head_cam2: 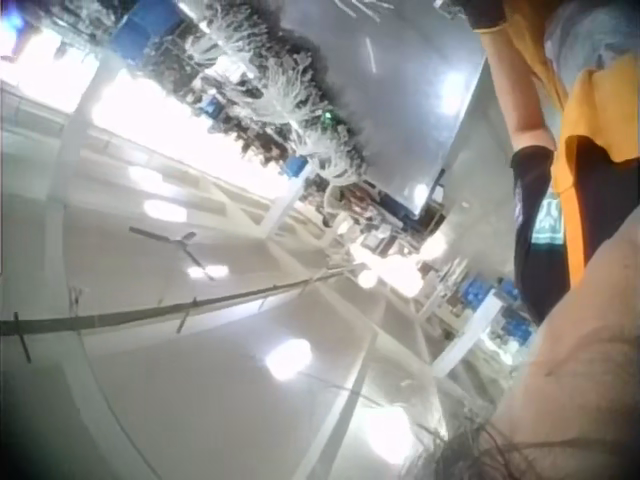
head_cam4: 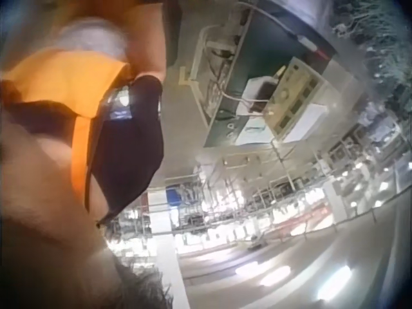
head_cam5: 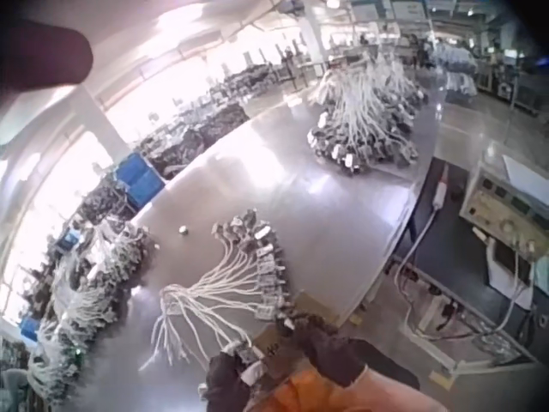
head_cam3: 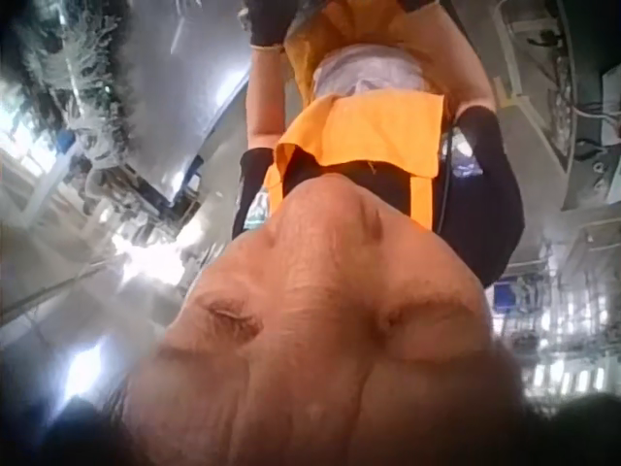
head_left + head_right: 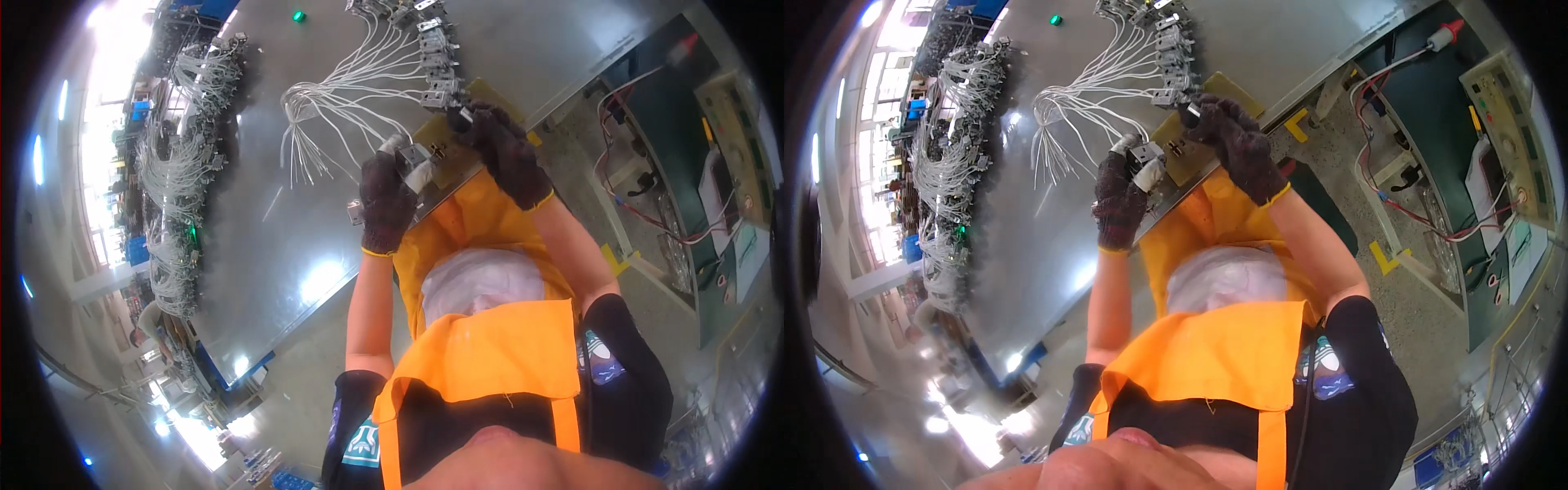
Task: The recorder is assembling wire harnesses by plugging connectors into a test board at a manual assembly station.
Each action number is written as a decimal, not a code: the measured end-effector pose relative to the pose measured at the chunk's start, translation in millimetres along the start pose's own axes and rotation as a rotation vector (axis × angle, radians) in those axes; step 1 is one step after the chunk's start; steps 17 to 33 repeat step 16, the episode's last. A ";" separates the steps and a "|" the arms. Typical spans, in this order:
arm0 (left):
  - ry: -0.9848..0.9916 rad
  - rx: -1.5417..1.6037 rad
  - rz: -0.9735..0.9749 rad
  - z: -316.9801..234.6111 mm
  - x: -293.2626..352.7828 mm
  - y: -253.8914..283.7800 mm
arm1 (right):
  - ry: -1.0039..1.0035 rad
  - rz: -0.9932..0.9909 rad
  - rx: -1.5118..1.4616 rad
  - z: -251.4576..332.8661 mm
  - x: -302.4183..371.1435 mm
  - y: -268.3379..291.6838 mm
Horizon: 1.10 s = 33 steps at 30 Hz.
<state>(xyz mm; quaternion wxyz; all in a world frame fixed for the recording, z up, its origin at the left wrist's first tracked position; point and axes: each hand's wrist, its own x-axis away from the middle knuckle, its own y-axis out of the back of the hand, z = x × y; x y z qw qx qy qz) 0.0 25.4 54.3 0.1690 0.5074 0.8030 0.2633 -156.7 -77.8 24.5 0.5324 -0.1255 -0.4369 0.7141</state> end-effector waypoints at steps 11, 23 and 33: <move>-0.244 -0.363 0.050 -9.8 -4.2 -11.7 | -0.003 0.177 0.452 -6.3 54.4 44.7; -0.208 -0.384 -0.009 -0.3 -2.3 -18.3 | -0.050 0.319 0.881 -3.9 61.7 14.1; -0.208 -0.384 -0.009 -0.3 -2.3 -18.3 | -0.050 0.319 0.881 -3.9 61.7 14.1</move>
